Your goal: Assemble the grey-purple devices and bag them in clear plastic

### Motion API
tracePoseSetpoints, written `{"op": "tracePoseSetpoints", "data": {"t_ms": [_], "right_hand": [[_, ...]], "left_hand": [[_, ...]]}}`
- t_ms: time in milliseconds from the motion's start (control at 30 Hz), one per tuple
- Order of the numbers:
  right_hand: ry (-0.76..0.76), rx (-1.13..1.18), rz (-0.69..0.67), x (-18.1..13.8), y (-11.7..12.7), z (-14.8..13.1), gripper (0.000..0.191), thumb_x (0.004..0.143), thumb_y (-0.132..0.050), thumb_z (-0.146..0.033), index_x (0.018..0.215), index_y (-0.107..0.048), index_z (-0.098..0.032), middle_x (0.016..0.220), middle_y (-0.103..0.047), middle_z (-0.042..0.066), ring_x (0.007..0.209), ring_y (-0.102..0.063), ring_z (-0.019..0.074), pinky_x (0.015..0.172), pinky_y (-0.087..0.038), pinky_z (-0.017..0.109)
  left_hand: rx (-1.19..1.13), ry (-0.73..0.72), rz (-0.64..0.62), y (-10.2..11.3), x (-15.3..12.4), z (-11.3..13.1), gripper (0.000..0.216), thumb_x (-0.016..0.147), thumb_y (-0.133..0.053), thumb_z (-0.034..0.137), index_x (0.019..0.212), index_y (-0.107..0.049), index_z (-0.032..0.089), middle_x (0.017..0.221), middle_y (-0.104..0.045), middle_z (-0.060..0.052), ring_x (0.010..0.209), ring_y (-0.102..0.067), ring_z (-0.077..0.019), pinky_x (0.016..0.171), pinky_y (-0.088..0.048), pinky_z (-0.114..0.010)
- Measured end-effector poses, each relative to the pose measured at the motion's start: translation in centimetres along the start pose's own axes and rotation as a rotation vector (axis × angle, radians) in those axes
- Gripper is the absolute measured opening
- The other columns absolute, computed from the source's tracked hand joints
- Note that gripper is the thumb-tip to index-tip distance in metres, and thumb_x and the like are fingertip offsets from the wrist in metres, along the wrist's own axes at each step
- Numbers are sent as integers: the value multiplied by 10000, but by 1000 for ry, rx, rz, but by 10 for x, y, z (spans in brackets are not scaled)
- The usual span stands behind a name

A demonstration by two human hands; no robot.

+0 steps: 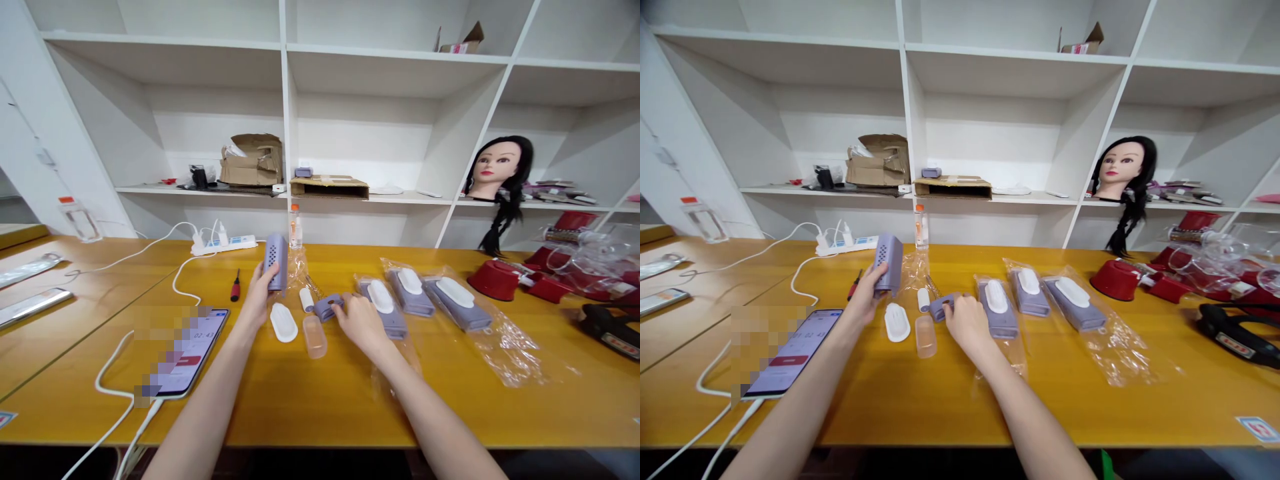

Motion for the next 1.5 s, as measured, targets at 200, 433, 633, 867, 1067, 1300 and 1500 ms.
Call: {"op": "tracePoseSetpoints", "data": {"t_ms": [200, 433, 633, 867, 1067, 1300, 1500], "right_hand": [[-32, -14, 50, 8, -15, -3, 349, 836, -441, -381, 1066, -532, -134, 1044, -551, 157, 944, -554, 272, 738, -404, 333], [-78, 82, 23, 18, -45, -5, 524, 781, -484, -508, 1090, -502, -85, 1035, -546, 191, 950, -537, 314, 757, -407, 376], [-91, 112, 95, 19, -32, 5, 446, 828, -418, -422, 1073, -499, -58, 1007, -551, 184, 904, -563, 287, 790, -402, 373], [126, 455, 413, -1, 37, 5, 387, 756, -496, -338, 1080, -545, -131, 989, -588, 109, 907, -551, 235, 818, -426, 362], [391, 586, 407, -18, 55, -20, 396, 670, -529, -231, 1057, -553, -151, 925, -593, 76, 824, -561, 206, 748, -465, 344], [377, 651, 357, -22, 38, -38, 461, 694, -566, -255, 1138, -488, -159, 1013, -562, 86, 917, -552, 204, 832, -464, 361], [442, 678, 391, -31, 31, -45, 589, 684, -593, -264, 1232, -396, -178, 1125, -497, 105, 1030, -513, 210, 889, -452, 357]], "left_hand": [[-674, 268, -475, -45, -49, -7, 533, 802, -369, 454, 1196, -473, 110, 1063, -624, -151, 918, -617, -277, 697, -509, -392], [-809, 340, -476, -54, -56, -19, 466, 801, -377, 327, 1174, -497, 75, 1003, -643, -177, 940, -606, -328, 754, -482, -501], [-871, 300, -297, -39, -48, -19, 416, 797, -418, 312, 1148, -518, 114, 969, -653, -146, 933, -612, -304, 764, -484, -477], [-1006, 58, 6, 6, -26, -16, 398, 771, -475, 425, 1102, -550, 219, 1108, -608, -99, 1015, -567, -305, 767, -471, -466], [-1011, -5, 84, 16, -24, -13, 403, 792, -428, 447, 1099, -557, 220, 1078, -622, -94, 968, -590, -275, 708, -483, -400], [-922, 50, 13, -24, -45, -18, 313, 800, -476, 322, 1068, -587, 205, 926, -678, -47, 812, -632, -188, 684, -489, -309], [-919, 252, -64, -49, -63, -31, 283, 790, -461, 227, 1028, -602, 165, 795, -696, -31, 749, -648, -182, 728, -502, -307]]}}
Point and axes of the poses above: each hand's wrist, its own x-axis towards the middle knuckle, its own y-axis out of the back of the hand, z = x × y, the point moved 9 cm from there along x, towards the middle knuckle
